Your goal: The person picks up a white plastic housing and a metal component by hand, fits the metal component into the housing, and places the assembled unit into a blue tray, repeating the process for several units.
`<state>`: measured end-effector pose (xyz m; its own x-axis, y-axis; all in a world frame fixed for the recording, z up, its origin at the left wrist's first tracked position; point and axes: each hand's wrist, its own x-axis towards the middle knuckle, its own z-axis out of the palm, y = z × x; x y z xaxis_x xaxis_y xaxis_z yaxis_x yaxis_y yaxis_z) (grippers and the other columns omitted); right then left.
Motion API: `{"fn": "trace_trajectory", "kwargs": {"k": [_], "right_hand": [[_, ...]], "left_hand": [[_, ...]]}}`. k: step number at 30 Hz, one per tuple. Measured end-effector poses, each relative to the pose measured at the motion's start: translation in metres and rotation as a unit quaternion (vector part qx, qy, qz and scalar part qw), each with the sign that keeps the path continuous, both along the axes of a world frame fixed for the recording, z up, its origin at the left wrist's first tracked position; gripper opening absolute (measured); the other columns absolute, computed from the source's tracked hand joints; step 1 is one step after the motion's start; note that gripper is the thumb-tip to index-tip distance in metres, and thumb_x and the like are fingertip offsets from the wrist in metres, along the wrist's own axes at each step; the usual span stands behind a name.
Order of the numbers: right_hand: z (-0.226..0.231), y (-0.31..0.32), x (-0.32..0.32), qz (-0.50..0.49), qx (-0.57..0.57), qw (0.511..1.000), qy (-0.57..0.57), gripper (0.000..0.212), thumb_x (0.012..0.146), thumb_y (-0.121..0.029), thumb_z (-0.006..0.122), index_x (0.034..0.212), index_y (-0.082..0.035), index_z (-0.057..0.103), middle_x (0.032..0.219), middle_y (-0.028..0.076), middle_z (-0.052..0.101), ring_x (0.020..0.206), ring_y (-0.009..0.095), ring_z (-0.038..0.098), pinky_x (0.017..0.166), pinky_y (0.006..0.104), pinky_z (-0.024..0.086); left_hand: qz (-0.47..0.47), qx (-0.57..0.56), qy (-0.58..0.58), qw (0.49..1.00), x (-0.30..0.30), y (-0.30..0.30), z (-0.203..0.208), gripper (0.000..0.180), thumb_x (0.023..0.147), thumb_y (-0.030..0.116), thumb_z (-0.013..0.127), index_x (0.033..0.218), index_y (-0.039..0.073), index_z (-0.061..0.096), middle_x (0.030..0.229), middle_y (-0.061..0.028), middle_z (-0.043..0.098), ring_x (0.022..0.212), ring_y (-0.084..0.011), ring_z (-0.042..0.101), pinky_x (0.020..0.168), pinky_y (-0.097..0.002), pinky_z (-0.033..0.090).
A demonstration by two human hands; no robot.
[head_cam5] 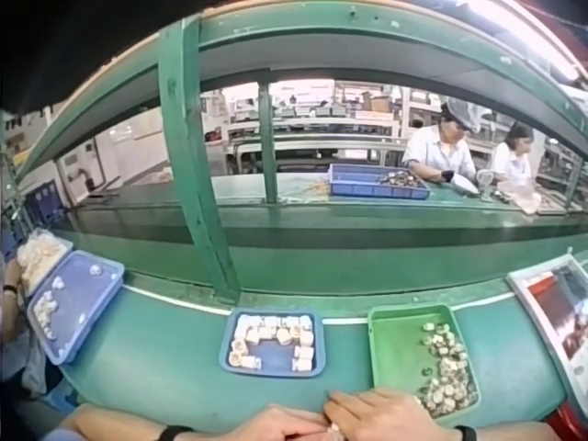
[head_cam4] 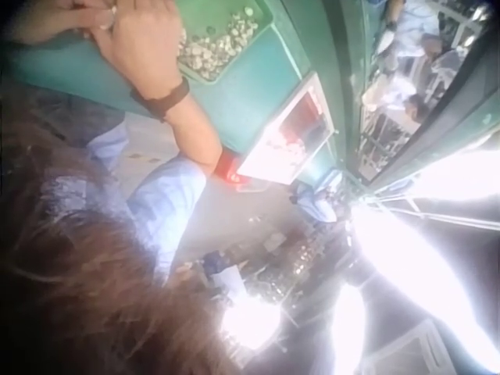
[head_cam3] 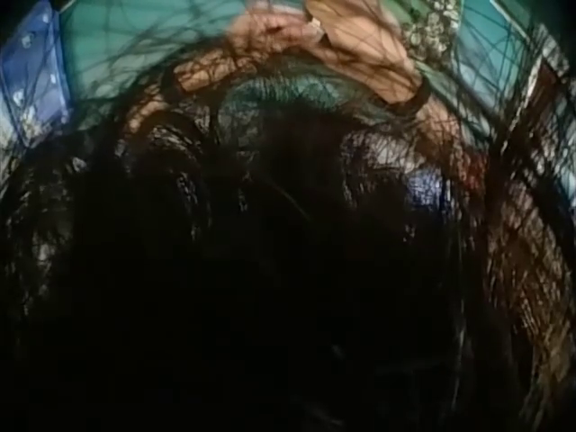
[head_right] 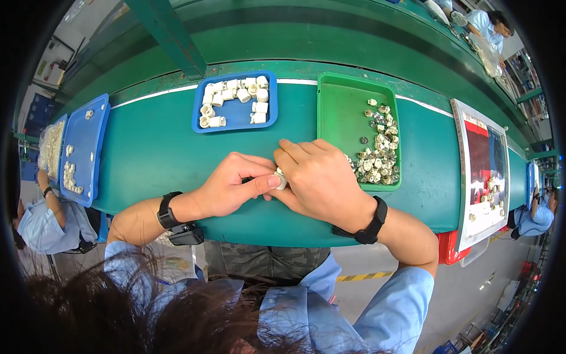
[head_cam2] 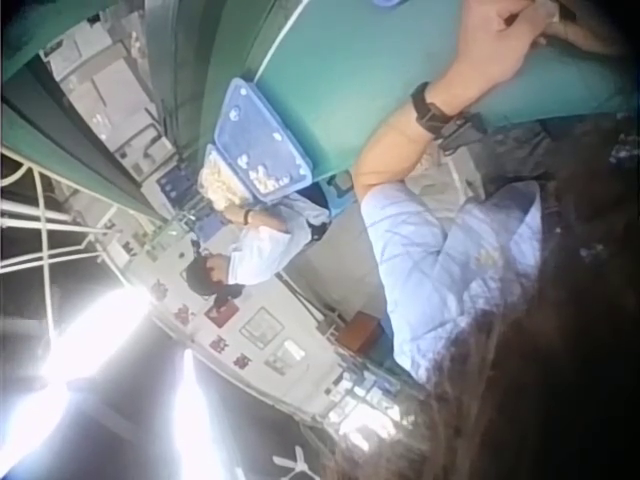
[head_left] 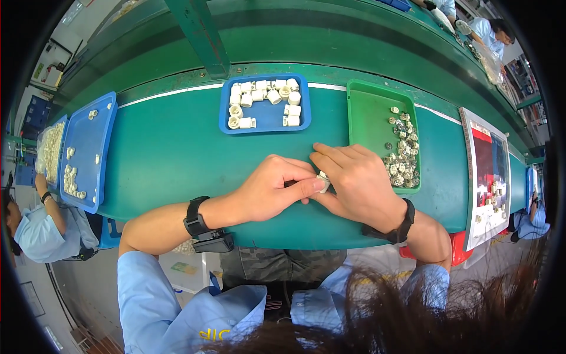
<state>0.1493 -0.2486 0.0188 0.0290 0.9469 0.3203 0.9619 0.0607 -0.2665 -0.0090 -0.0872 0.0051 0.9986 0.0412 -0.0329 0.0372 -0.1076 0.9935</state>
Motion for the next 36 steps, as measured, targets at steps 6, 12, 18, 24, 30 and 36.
{"fn": "trace_trajectory", "kwargs": {"k": [6, 12, 18, 24, 30, 36], "right_hand": [[0.001, 0.003, 0.008, 0.017, -0.017, 0.999, 0.030, 0.048, 0.081, -0.039, 0.086, 0.108, -0.002, 0.073, 0.111, 0.014, 0.077, 0.090, 0.029, 0.076, 0.075, 0.0401, 0.058], [0.016, 0.000, 0.017, 0.066, 0.043, 0.981, 0.180, 0.040, 0.082, -0.021, 0.091, 0.116, -0.005, 0.077, 0.109, 0.011, 0.078, 0.093, 0.027, 0.076, 0.079, 0.0366, 0.062], [0.037, 0.001, 0.026, 0.059, -0.026, 0.949, 0.307, 0.030, 0.082, -0.008, 0.090, 0.111, -0.005, 0.080, 0.105, 0.008, 0.077, 0.091, 0.021, 0.074, 0.079, 0.0344, 0.062], [0.044, 0.053, 0.092, -0.056, -0.045, 0.971, 0.226, 0.022, 0.086, -0.006, 0.085, 0.106, -0.003, 0.079, 0.099, 0.010, 0.075, 0.088, 0.022, 0.074, 0.078, 0.0338, 0.061], [0.025, 0.126, 0.227, -0.139, -0.047, 0.989, 0.020, 0.028, 0.080, -0.014, 0.084, 0.105, -0.002, 0.078, 0.099, 0.018, 0.077, 0.086, 0.031, 0.077, 0.080, 0.0406, 0.059], [0.009, 0.119, 0.247, -0.119, 0.029, 0.992, -0.019, 0.024, 0.083, -0.016, 0.083, 0.104, -0.005, 0.079, 0.091, 0.015, 0.078, 0.085, 0.033, 0.076, 0.079, 0.0420, 0.059]], "left_hand": [[0.016, 0.008, -0.021, 1.000, 0.004, 0.000, -0.008, 0.033, 0.110, 0.024, 0.062, 0.095, -0.003, 0.072, 0.080, -0.0071, 0.067, 0.074, -0.0160, 0.063, 0.065, -0.0326, 0.049], [0.008, 0.067, -0.039, 0.997, 0.005, 0.008, -0.004, 0.031, 0.111, 0.023, 0.059, 0.099, -0.003, 0.072, 0.083, -0.0082, 0.066, 0.076, -0.0175, 0.062, 0.068, -0.0325, 0.049], [0.023, 0.167, -0.099, 0.981, 0.005, 0.017, 0.001, 0.021, 0.107, 0.018, 0.064, 0.105, -0.001, 0.073, 0.093, -0.0095, 0.069, 0.080, -0.0195, 0.066, 0.071, -0.0325, 0.052], [0.143, 0.375, -0.081, 0.912, -0.008, 0.073, 0.038, 0.017, 0.096, 0.022, 0.078, 0.103, 0.006, 0.075, 0.097, -0.0078, 0.071, 0.082, -0.0216, 0.069, 0.072, -0.0348, 0.055], [0.161, 0.476, -0.075, 0.861, -0.006, 0.117, 0.050, 0.023, 0.087, 0.024, 0.085, 0.101, 0.009, 0.075, 0.096, -0.0061, 0.071, 0.084, -0.0253, 0.070, 0.075, -0.0377, 0.057], [0.152, 0.495, -0.030, 0.855, -0.009, 0.129, 0.041, 0.020, 0.086, 0.020, 0.083, 0.098, 0.007, 0.075, 0.096, -0.0076, 0.072, 0.087, -0.0294, 0.071, 0.078, -0.0413, 0.056]]}}
